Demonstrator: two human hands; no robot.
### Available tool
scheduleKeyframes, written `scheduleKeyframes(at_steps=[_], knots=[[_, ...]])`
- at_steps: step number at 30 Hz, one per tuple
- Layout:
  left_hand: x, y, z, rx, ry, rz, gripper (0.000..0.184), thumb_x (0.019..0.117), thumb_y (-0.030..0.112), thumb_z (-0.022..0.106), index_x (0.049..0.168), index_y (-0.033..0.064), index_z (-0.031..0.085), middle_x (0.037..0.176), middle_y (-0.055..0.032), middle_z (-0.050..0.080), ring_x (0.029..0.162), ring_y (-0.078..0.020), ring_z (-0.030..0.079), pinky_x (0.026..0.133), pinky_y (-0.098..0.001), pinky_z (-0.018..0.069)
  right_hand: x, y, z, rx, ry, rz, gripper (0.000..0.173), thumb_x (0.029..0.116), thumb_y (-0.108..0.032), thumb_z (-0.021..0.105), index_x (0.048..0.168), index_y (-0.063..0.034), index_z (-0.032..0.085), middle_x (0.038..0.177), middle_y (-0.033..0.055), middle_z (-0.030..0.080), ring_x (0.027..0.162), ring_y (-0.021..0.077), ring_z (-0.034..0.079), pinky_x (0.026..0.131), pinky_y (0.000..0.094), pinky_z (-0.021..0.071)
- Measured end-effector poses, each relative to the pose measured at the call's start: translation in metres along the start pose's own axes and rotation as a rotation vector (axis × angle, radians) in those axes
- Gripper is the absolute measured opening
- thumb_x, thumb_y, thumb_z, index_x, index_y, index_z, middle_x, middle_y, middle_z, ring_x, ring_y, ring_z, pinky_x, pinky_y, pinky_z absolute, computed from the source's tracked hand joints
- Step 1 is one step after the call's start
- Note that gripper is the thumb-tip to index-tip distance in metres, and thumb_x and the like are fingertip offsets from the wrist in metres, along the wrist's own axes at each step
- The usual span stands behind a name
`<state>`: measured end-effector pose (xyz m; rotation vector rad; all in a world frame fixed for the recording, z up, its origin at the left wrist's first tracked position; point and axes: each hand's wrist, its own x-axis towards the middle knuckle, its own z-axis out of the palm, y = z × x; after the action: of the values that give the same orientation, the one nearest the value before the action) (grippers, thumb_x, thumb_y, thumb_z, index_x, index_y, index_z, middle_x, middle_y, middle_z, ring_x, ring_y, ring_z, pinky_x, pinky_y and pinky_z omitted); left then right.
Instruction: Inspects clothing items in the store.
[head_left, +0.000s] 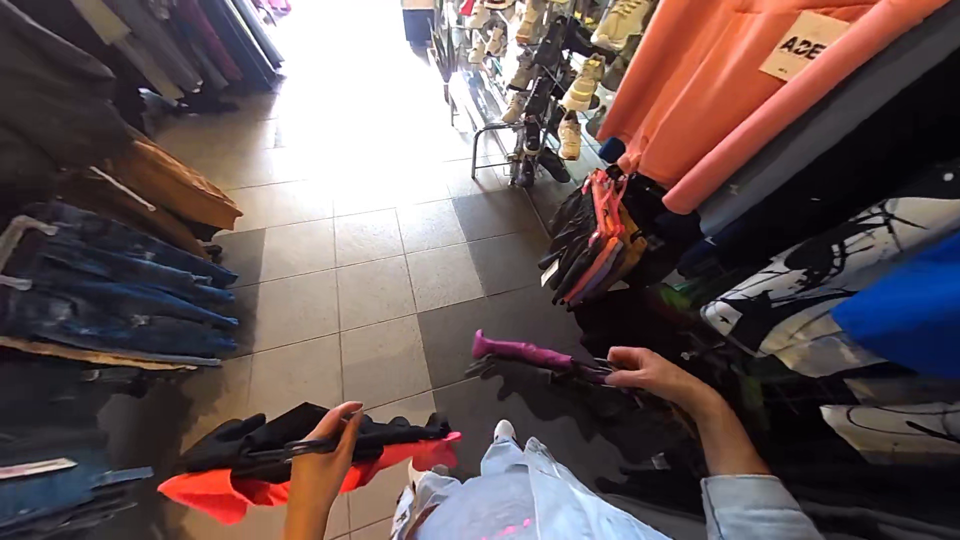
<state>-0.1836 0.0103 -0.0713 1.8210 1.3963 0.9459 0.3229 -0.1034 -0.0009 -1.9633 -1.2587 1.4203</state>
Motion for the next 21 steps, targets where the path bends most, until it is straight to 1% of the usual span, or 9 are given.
scheduleKeyframes(at_steps=[4, 7, 9, 11, 13, 15, 16, 18, 21], knots=[[0.016, -0.039, -0.051, 0.077, 0.073, -0.004, 0.026, 0.101, 0.014, 0.057, 0.109, -0.0061, 0.072, 0.089, -0.012, 0.072, 0.071, -0.0022, 0.061, 0.072, -0.0199, 0.0522, 0.011, -0.102, 0.014, -0.253, -0.362, -0.196, 0.008, 0.0913, -0.015, 0.068, 0.088, -0.009, 0.064, 0.072, -0.0037, 0.055, 0.064, 0.0036, 0.051, 0.06, 0.0239, 0.0415], [0.027, -0.062, -0.087, 0.106, 0.085, -0.061, 0.024, 0.0999, 0.013, 0.06, 0.109, -0.0059, 0.072, 0.092, -0.015, 0.073, 0.074, -0.0122, 0.065, 0.076, -0.0319, 0.056, 0.03, -0.172, 0.032, -0.38, -0.451, -0.455, 0.006, 0.0874, -0.006, 0.072, 0.083, -0.0078, 0.068, 0.068, -0.0038, 0.059, 0.059, 0.0018, 0.051, 0.055, 0.0217, 0.0417], [0.027, -0.06, -0.107, 0.045, -0.022, -0.125, 0.03, 0.0984, 0.021, 0.063, 0.113, -0.0035, 0.072, 0.097, -0.0133, 0.074, 0.083, -0.0154, 0.069, 0.083, -0.0374, 0.0574, 0.048, -0.22, 0.052, -0.405, -0.473, -0.631, 0.009, 0.0851, -0.01, 0.074, 0.08, -0.0097, 0.067, 0.065, -0.0058, 0.058, 0.057, 0.0001, 0.05, 0.051, 0.0194, 0.0394], [0.019, -0.04, -0.114, -0.015, -0.168, -0.133, 0.052, 0.0919, 0.04, 0.067, 0.125, 0.0, 0.068, 0.099, -0.0082, 0.073, 0.083, -0.012, 0.067, 0.08, -0.0352, 0.0561, 0.067, -0.269, 0.081, -0.419, -0.467, -0.744, 0.019, 0.0877, -0.019, 0.075, 0.078, -0.0101, 0.062, 0.063, -0.0062, 0.053, 0.056, 0.0011, 0.048, 0.051, 0.0206, 0.0367], [0.004, -0.01, -0.108, -0.035, -0.239, -0.079, 0.08, 0.0805, 0.056, 0.074, 0.136, 0.0002, 0.062, 0.109, -0.0082, 0.073, 0.082, -0.01, 0.065, 0.075, -0.032, 0.0549, 0.081, -0.315, 0.116, -0.437, -0.421, -0.797, 0.024, 0.0894, -0.024, 0.074, 0.075, -0.0107, 0.059, 0.059, -0.0057, 0.05, 0.053, 0.003, 0.047, 0.049, 0.0231, 0.0355], [-0.013, 0.013, -0.096, -0.01, -0.198, -0.048, 0.101, 0.0673, 0.063, 0.082, 0.139, -0.0037, 0.057, 0.119, -0.0144, 0.071, 0.099, -0.0208, 0.069, 0.089, -0.0428, 0.0565, 0.087, -0.36, 0.148, -0.458, -0.442, -0.739, 0.028, 0.0909, -0.019, 0.074, 0.074, -0.0084, 0.055, 0.06, -0.003, 0.046, 0.051, 0.0057, 0.043, 0.049, 0.0247, 0.0328], [-0.018, 0.017, -0.088, -0.001, -0.15, -0.06, 0.107, 0.0629, 0.063, 0.085, 0.139, -0.0049, 0.054, 0.121, -0.0163, 0.069, 0.106, -0.0247, 0.068, 0.094, -0.0463, 0.0553, 0.089, -0.379, 0.163, -0.485, -0.462, -0.714, 0.028, 0.0914, -0.018, 0.074, 0.074, -0.0079, 0.054, 0.061, -0.0022, 0.045, 0.052, 0.0063, 0.043, 0.05, 0.0245, 0.034], [-0.024, 0.02, -0.074, -0.019, -0.043, -0.161, 0.106, 0.0606, 0.049, 0.093, 0.141, -0.0054, 0.05, 0.123, -0.0193, 0.066, 0.11, -0.0283, 0.066, 0.097, -0.0488, 0.0539, 0.089, -0.409, 0.191, -0.591, -0.492, -0.723, 0.026, 0.0903, -0.017, 0.075, 0.075, -0.0066, 0.058, 0.064, -0.0007, 0.048, 0.056, 0.0084, 0.045, 0.053, 0.028, 0.0359], [-0.022, 0.016, -0.056, -0.065, 0.109, -0.266, 0.104, 0.0624, 0.036, 0.095, 0.144, -0.0063, 0.046, 0.125, -0.0196, 0.065, 0.106, -0.0259, 0.066, 0.094, -0.0458, 0.0542, 0.076, -0.44, 0.222, -0.794, -0.539, -0.794, 0.024, 0.0921, -0.019, 0.075, 0.079, -0.0045, 0.062, 0.07, 0.0029, 0.052, 0.066, 0.0138, 0.049, 0.06, 0.0356, 0.0383]])
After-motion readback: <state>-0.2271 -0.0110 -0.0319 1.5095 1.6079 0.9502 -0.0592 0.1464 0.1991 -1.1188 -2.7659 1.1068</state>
